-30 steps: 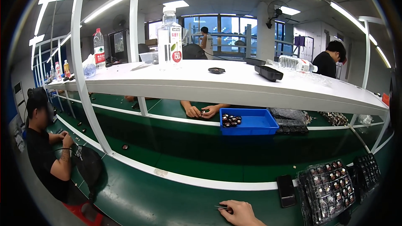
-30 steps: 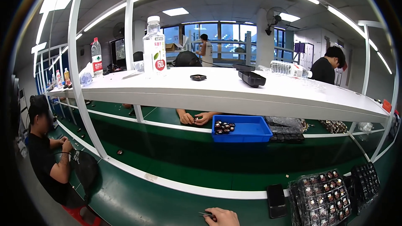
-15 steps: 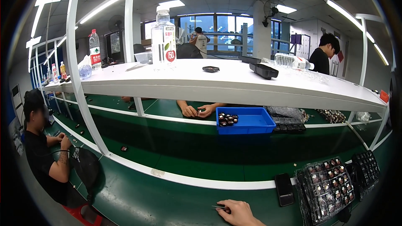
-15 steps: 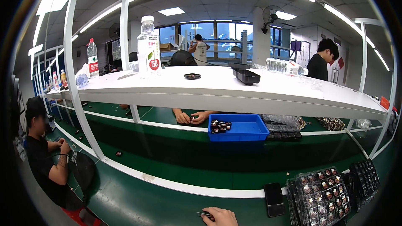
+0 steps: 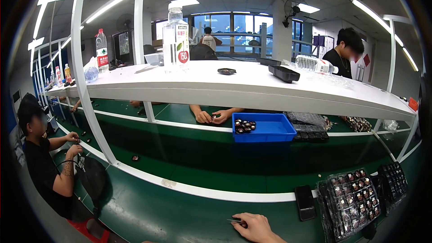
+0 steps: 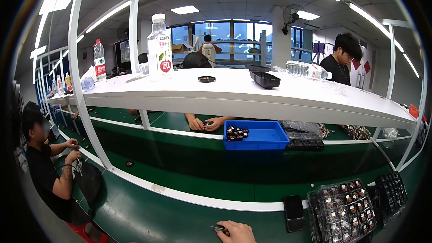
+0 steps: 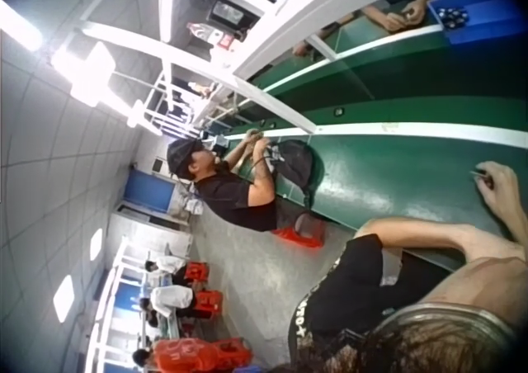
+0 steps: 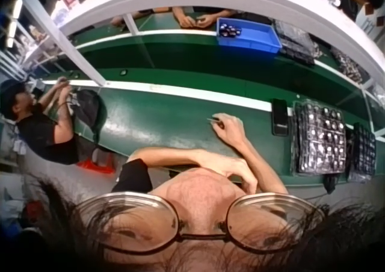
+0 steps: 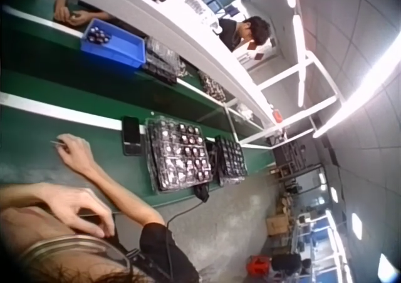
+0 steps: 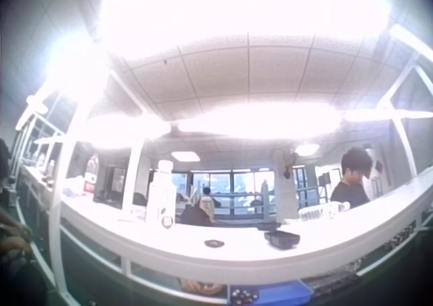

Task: The recorder uses tweezers to assemble small electronic components, likely internal parts of a smartwatch, on a green assembly line table.

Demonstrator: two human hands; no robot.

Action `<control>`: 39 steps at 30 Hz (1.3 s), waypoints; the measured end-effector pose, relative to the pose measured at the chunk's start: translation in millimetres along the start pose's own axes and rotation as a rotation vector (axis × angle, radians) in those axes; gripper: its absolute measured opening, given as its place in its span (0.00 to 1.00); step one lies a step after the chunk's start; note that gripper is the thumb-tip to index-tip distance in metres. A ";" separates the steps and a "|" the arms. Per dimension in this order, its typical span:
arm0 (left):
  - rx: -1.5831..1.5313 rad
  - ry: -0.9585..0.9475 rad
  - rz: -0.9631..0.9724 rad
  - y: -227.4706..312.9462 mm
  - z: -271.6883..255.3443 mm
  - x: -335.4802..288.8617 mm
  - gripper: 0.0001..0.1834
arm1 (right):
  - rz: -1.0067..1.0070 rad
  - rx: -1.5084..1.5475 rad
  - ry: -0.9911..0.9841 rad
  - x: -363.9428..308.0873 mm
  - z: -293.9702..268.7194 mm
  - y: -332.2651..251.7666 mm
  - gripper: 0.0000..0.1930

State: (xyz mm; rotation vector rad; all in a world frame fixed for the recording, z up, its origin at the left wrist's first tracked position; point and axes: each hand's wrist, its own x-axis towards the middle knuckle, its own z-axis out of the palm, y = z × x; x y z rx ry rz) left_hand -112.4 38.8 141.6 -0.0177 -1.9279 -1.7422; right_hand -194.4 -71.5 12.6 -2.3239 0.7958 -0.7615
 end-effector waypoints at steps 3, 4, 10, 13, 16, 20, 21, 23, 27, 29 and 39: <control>0.302 0.263 0.133 55.2 -20.9 -16.9 0.13 | 0.099 -0.034 -0.120 -2.0 5.9 9.7 0.17; 0.383 0.350 0.199 67.4 -22.9 -24.0 0.13 | 0.145 -0.046 -0.150 -2.0 7.7 11.4 0.18; 0.964 0.451 0.473 122.8 -37.7 -38.6 0.12 | 0.027 -0.007 -0.031 3.2 -7.5 3.5 0.14; 1.172 0.639 0.585 126.4 -24.7 -40.7 0.07 | 0.008 -0.028 -0.005 11.6 -4.5 2.5 0.13; 1.464 0.542 0.430 127.8 -22.6 -47.9 0.09 | 0.059 -0.029 -0.034 12.6 6.2 4.3 0.13; 1.585 0.796 0.512 127.9 -15.7 -45.8 0.11 | 0.059 -0.055 -0.021 10.6 8.8 4.3 0.13; 1.683 0.865 0.531 128.7 -15.6 -44.2 0.11 | 0.029 -0.030 -0.002 11.9 10.5 4.9 0.14; 1.793 0.890 0.673 121.6 -24.2 -36.2 0.11 | 0.013 -0.051 0.001 12.2 7.6 3.4 0.14; 1.898 0.933 0.904 105.2 -27.3 -48.0 0.14 | -0.018 -0.004 -0.001 10.0 2.6 1.7 0.13; 1.568 0.839 0.440 134.7 -9.1 -55.9 0.14 | -0.001 0.012 0.004 8.5 3.2 4.6 0.13; 1.341 0.713 1.603 93.7 -64.3 -9.4 0.29 | 0.012 -0.041 -0.060 0.8 5.8 6.5 0.16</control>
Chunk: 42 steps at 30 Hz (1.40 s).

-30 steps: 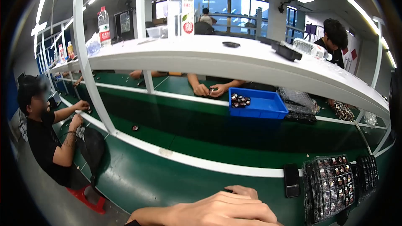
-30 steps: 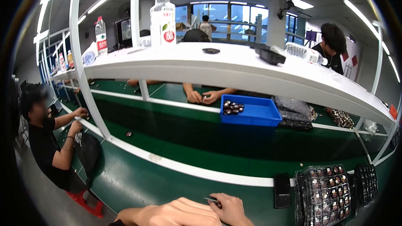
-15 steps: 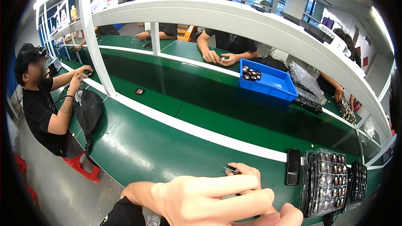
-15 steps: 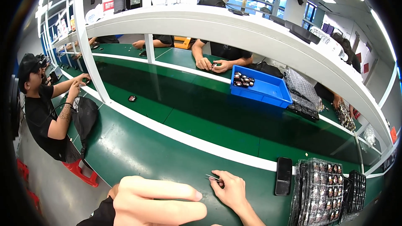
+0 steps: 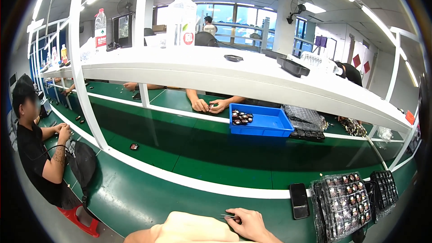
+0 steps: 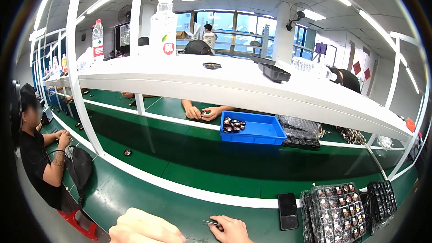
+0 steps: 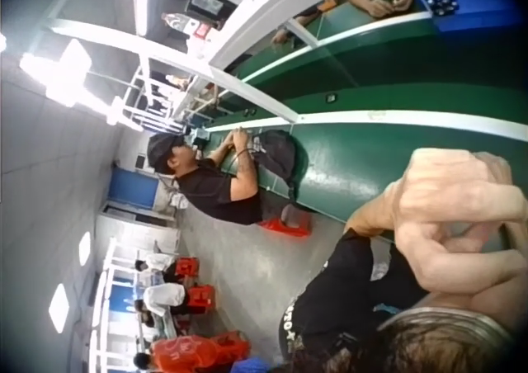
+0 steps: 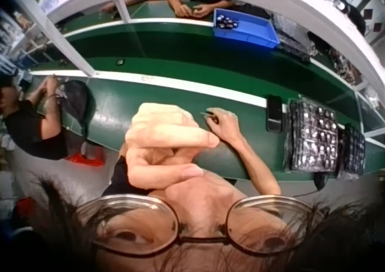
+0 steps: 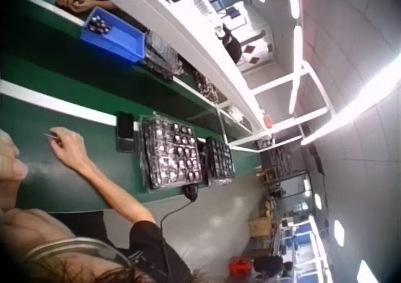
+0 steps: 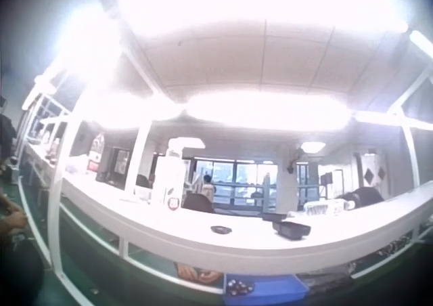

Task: The recorder uses tweezers to assemble small electronic components, likely internal parts of a smartwatch, on a green assembly line table.

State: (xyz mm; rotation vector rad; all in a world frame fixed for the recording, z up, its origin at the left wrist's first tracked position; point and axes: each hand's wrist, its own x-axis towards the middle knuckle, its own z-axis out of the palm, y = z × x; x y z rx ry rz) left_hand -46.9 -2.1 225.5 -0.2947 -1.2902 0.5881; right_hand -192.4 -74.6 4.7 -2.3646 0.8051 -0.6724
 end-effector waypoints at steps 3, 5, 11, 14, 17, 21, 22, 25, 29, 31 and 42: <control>0.119 -0.373 -0.374 29.5 -16.4 59.2 0.30 | 0.065 -0.037 -0.049 0.4 -2.1 0.7 0.16; 0.154 -0.867 -0.761 38.4 -33.5 79.3 0.28 | 0.033 -0.001 0.023 -0.2 -5.4 1.7 0.16; 0.104 -0.756 -0.851 40.5 -35.4 74.0 0.21 | 0.004 -0.017 0.024 5.9 -2.9 -3.3 0.16; 0.083 -0.778 -0.804 26.3 -27.2 58.1 0.21 | -0.013 -0.023 0.027 7.8 1.3 -1.1 0.16; 0.239 -0.184 -0.060 9.7 -14.5 7.0 0.20 | 0.006 0.001 0.036 5.9 0.8 3.4 0.15; -0.047 -0.679 -0.887 38.7 -37.9 55.6 0.19 | 0.082 -0.008 -0.004 1.9 -5.8 -5.2 0.14; -0.071 -0.553 -0.978 43.9 -37.4 48.4 0.19 | 0.075 0.001 -0.018 3.3 -4.3 -5.0 0.14; 0.082 -0.625 -0.499 38.4 -31.9 24.1 0.20 | 0.037 0.027 -0.006 4.5 -0.7 -2.9 0.14; 0.072 -0.928 -0.339 21.5 -33.6 42.5 0.22 | 0.043 0.045 0.041 2.9 0.7 -4.8 0.13; 0.002 -1.126 -0.344 12.1 -33.7 54.2 0.23 | 0.071 0.012 0.053 4.0 -1.3 3.6 0.13; 0.188 -0.846 -0.540 22.6 -37.0 59.6 0.21 | -0.036 0.018 0.026 4.1 -10.5 -2.3 0.14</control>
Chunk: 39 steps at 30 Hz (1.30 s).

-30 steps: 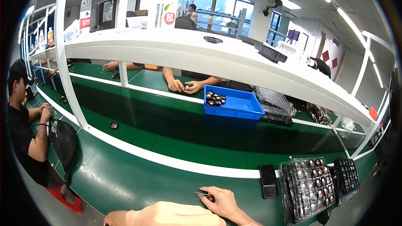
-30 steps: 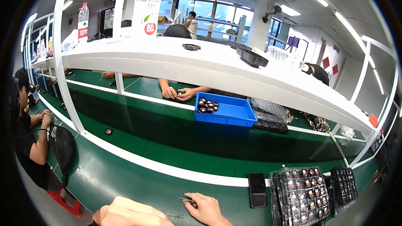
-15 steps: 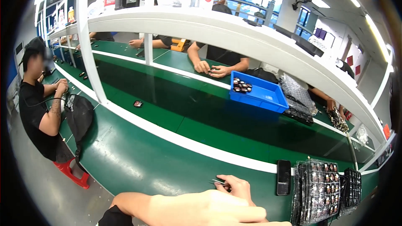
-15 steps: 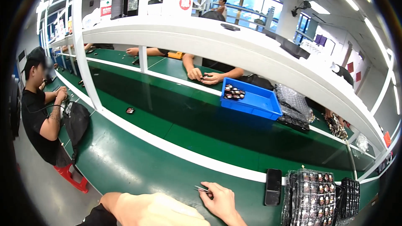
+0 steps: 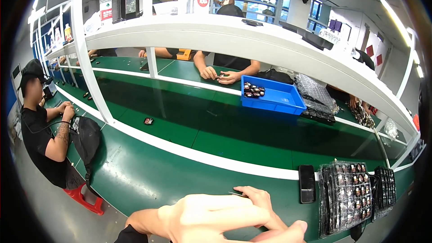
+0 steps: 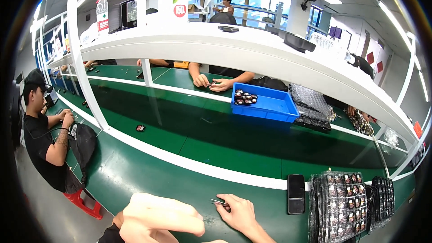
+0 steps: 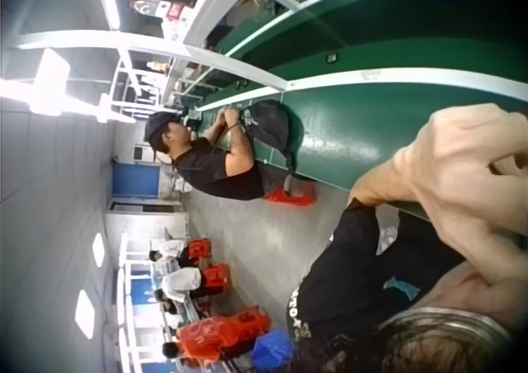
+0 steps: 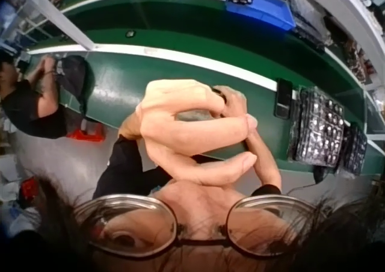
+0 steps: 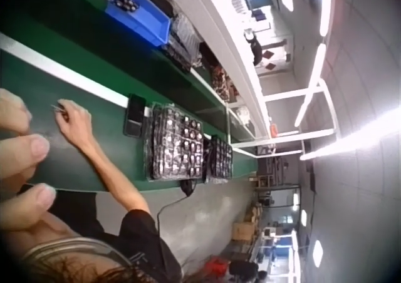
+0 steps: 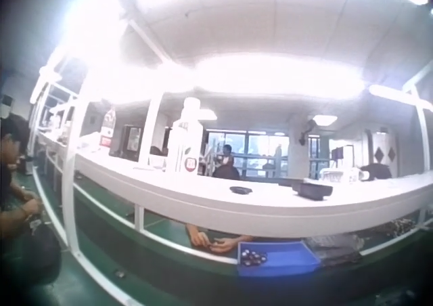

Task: The recorder uses tweezers to assemble small electronic components, likely internal parts of a smartwatch, on a green assembly line table.

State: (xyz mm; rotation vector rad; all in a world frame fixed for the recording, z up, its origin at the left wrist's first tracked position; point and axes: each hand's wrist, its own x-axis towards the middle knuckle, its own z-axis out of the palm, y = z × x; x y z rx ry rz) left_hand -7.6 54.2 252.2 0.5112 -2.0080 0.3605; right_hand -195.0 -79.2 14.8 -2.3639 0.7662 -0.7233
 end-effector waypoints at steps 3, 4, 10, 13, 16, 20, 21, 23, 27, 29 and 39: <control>-0.230 0.239 -0.144 9.7 12.9 -5.4 0.16 | 0.060 -0.002 0.010 -7.7 4.7 9.6 0.14; -0.070 0.438 0.163 0.2 22.6 -9.4 0.13 | 0.061 -0.009 -0.031 -3.1 6.1 -0.4 0.14; -0.568 0.339 -0.160 11.2 -2.5 -13.4 0.05 | 0.073 0.000 -0.040 -2.1 4.6 1.4 0.14; -0.893 0.236 -0.213 6.5 -10.9 1.5 0.15 | 0.053 -0.012 -0.041 -1.8 2.6 1.2 0.14; -1.102 0.263 -0.343 2.5 -12.6 -2.7 0.17 | 0.088 -0.014 -0.070 1.7 5.6 3.1 0.14; -1.093 0.350 -0.402 8.6 -10.3 -7.1 0.15 | 0.029 -0.003 0.001 2.4 7.4 2.7 0.14; -1.088 0.365 -0.406 10.5 -11.6 -7.1 0.14 | 0.042 -0.008 -0.013 1.9 7.9 1.8 0.14; -1.082 0.392 -0.416 12.7 -13.0 -6.1 0.13 | 0.056 -0.018 -0.036 1.0 9.7 3.2 0.14; -1.062 0.450 -0.453 17.8 -14.2 -4.9 0.12 | 0.031 -0.004 -0.020 0.8 10.3 0.9 0.15; -1.046 0.480 -0.480 21.0 -14.2 -4.4 0.11 | 0.032 0.003 -0.012 -0.2 7.8 2.1 0.15; -0.999 0.610 -0.622 27.9 -10.9 -11.7 0.06 | 0.047 -0.006 -0.040 0.9 7.6 1.9 0.14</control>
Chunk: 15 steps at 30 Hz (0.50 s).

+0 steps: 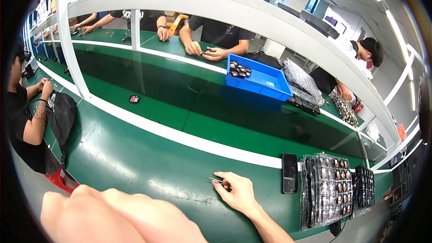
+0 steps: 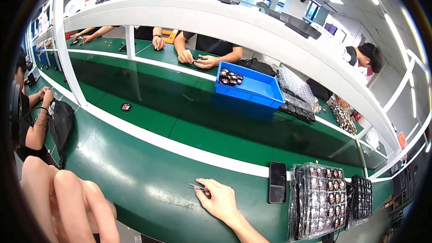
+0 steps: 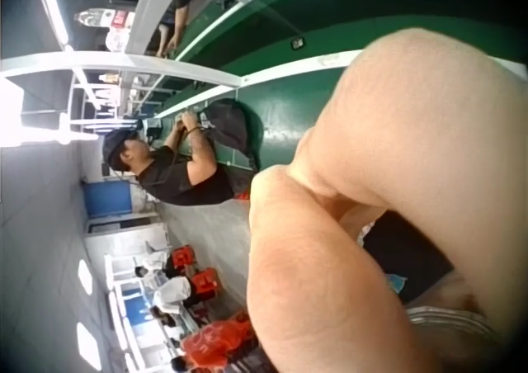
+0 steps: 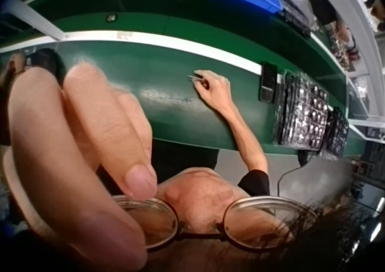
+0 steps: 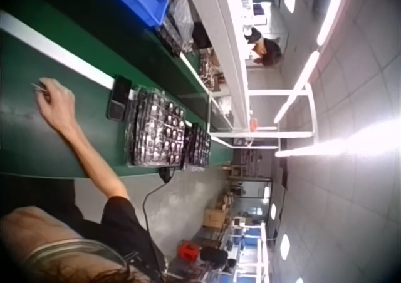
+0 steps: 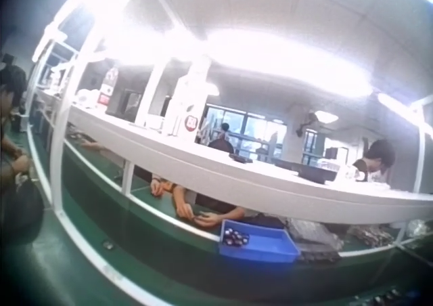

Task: The recorder uses tweezers to assemble small electronic components, likely internal parts of a smartwatch, on a green assembly line table.

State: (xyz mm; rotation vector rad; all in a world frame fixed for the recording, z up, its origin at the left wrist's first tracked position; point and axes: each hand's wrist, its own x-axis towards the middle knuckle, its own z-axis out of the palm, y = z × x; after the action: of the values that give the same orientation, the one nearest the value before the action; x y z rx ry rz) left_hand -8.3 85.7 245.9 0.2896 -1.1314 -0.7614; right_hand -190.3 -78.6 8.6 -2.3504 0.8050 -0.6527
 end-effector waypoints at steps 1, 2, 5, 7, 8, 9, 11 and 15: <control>0.003 0.017 -0.002 0.5 -0.3 -1.2 0.06 | 0.000 -0.003 -0.004 0.3 -0.1 1.0 0.14; 0.006 0.035 -0.004 1.0 -0.7 -2.5 0.05 | 0.000 0.006 0.009 0.5 -0.1 2.0 0.14; 0.017 0.099 -0.023 3.8 -1.5 -8.6 0.04 | 0.003 0.013 0.018 0.7 1.2 0.4 0.14; 0.022 0.141 -0.035 4.4 -1.3 -12.2 0.03 | 0.003 0.005 0.020 3.0 0.6 0.0 0.15; 0.023 0.161 -0.040 4.9 -1.4 -13.8 0.03 | 0.000 0.009 0.020 4.2 1.5 -0.3 0.15; 0.021 0.176 -0.044 6.2 -1.0 -14.2 0.03 | -0.001 0.010 0.024 4.6 1.4 -0.1 0.14; 0.018 0.202 -0.050 9.4 -0.1 -14.1 0.02 | -0.002 0.006 0.021 1.6 1.5 0.4 0.15; 0.043 0.252 -0.041 14.5 5.1 -18.5 0.03 | -0.015 0.012 0.030 4.3 4.7 0.8 0.15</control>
State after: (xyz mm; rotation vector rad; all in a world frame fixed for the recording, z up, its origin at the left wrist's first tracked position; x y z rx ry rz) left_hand -10.9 109.5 243.3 0.4343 -0.9069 -0.7156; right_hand -184.7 -80.4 5.8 -2.3427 0.7949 -0.6982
